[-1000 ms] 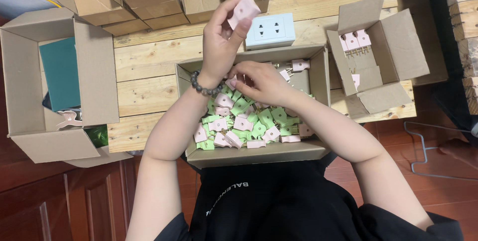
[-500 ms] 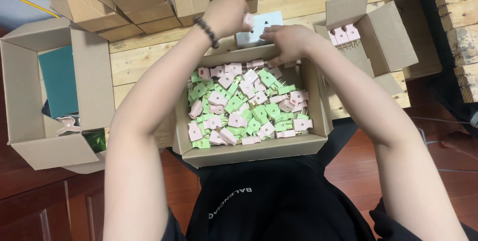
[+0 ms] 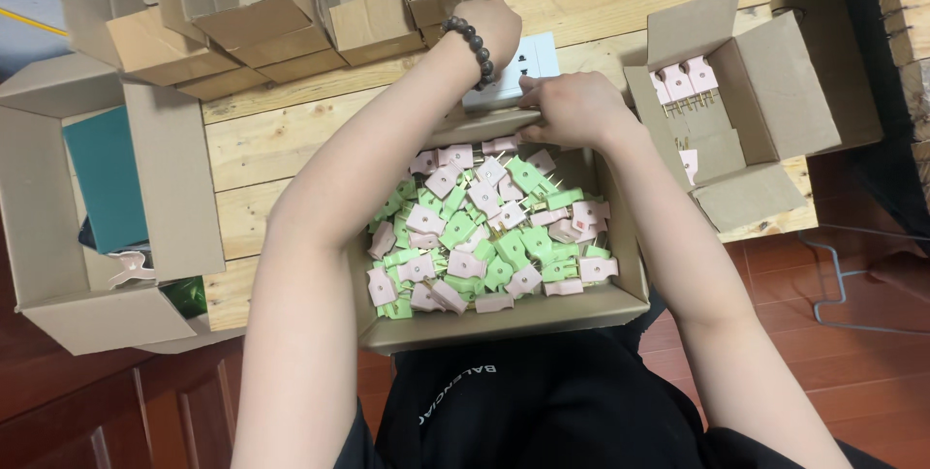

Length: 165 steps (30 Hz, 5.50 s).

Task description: The person is sorting small pink and green plastic plug components from a large box and placing them into smaller cardboard boxes by hand. They pick up each component, briefly check it, and place it into one of the designated boxes on the wooden table.

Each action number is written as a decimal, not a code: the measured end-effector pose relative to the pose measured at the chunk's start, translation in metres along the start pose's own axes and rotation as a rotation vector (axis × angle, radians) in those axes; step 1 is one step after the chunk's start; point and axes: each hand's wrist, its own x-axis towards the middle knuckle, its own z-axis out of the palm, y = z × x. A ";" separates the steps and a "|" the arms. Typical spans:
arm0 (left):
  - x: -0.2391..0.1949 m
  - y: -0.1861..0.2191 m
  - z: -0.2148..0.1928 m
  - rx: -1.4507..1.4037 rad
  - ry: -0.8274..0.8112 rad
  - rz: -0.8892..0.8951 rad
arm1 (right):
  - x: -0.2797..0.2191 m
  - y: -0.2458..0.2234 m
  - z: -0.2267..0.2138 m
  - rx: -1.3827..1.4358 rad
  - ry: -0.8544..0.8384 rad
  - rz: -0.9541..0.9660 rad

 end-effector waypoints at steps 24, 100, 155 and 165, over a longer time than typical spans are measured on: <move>0.052 0.014 0.068 -0.158 0.335 -0.060 | 0.027 -0.020 0.028 -0.126 0.114 0.067; -0.189 0.033 0.044 -1.197 0.842 0.576 | -0.110 -0.030 0.008 1.365 0.641 -0.260; -0.187 0.011 0.067 -1.000 0.931 0.582 | -0.012 0.017 0.105 -0.512 0.177 -0.228; -0.191 0.007 0.062 -0.997 0.941 0.587 | -0.044 0.013 0.059 -0.522 0.268 -0.214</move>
